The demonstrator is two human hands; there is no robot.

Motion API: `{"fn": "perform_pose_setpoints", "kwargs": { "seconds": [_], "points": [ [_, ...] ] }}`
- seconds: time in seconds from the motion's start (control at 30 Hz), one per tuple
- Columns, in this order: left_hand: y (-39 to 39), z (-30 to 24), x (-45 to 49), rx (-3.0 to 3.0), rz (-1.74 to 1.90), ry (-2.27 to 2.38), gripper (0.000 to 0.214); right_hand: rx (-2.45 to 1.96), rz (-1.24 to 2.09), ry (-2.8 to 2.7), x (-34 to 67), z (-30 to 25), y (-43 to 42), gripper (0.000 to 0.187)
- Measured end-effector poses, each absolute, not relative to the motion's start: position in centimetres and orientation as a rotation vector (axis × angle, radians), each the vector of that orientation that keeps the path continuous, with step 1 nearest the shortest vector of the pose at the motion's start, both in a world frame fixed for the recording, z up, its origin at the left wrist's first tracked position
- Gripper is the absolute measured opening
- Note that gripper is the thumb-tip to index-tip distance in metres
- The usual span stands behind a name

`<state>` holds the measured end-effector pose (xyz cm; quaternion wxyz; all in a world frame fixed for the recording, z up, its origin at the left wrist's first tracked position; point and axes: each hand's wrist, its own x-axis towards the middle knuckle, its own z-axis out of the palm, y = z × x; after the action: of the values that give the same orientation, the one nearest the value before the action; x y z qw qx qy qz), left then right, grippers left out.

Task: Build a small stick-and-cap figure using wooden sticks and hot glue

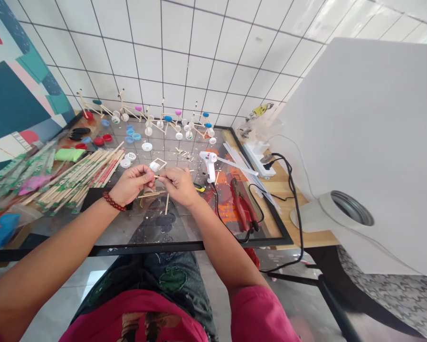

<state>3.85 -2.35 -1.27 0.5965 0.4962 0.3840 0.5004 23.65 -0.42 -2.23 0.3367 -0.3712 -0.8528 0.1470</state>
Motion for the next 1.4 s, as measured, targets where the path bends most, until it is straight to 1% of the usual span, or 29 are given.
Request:
{"fn": "perform_pose_setpoints", "kwargs": {
  "seconds": [0.1, 0.2, 0.3, 0.5, 0.67, 0.8, 0.93, 1.0, 1.07, 1.13, 1.17, 1.3, 1.37, 1.4],
  "points": [
    [-2.6, -1.3, 4.3, 1.437, 1.192, 1.116, 0.025, -1.002, 0.338, -2.264, 23.6, -2.3, -0.7, 0.024],
    [-3.0, -1.0, 4.6, 1.675, 1.154, 1.322, 0.027, -1.009, 0.319, -2.294, 23.6, -2.3, -0.9, 0.024],
    [-3.3, -0.7, 4.8, 1.725, 1.181, 1.410, 0.031, -1.005, 0.323, -2.305, 23.5, -2.4, -0.9, 0.024],
    [-3.9, -0.5, 5.2, 1.514, 1.378, 1.362, 0.039, -0.988, 0.335, -2.274, 23.3, -3.1, -0.7, 0.022],
    [-3.4, -1.1, 5.1, 1.350, 1.377, 1.321, 0.049, -0.998, 0.373, -2.208, 22.6, -3.6, -0.9, 0.023],
    [-3.2, -1.2, 5.7, 1.097, 1.415, 1.115, 0.033, -1.048, 0.398, -2.070, 21.8, -3.5, -1.4, 0.023],
    [-3.1, -1.0, 6.0, 0.908, 1.419, 0.966, 0.047, -1.042, 0.386, -2.029, 21.6, -2.8, -1.6, 0.022],
    [-2.9, -0.8, 5.7, 0.852, 1.452, 0.935, 0.050, -1.068, 0.353, -2.017, 22.1, -2.3, -1.3, 0.025],
    [-2.7, -0.5, 5.3, 0.774, 1.424, 0.908, 0.050, -1.220, 0.312, -1.940, 23.2, -1.8, -0.7, 0.032],
    [-2.5, -0.2, 4.8, 0.715, 1.377, 0.893, 0.047, -1.507, 0.294, -1.773, 24.9, -1.2, -0.2, 0.044],
    [-2.5, -0.1, 4.7, 0.694, 1.360, 0.890, 0.045, -1.648, 0.274, -1.674, 25.9, -0.9, 0.0, 0.045],
    [-2.6, -0.1, 4.6, 0.650, 1.359, 0.848, 0.040, -2.091, 0.228, -1.479, 29.7, -0.2, 0.2, 0.037],
    [-2.5, -0.4, 4.7, 0.650, 1.348, 0.828, 0.038, -2.225, 0.234, -1.426, 30.9, -0.2, 0.2, 0.028],
    [-2.4, -0.6, 4.7, 0.656, 1.332, 0.823, 0.036, -2.256, 0.218, -1.397, 31.3, -0.3, 0.3, 0.029]
  ]
}}
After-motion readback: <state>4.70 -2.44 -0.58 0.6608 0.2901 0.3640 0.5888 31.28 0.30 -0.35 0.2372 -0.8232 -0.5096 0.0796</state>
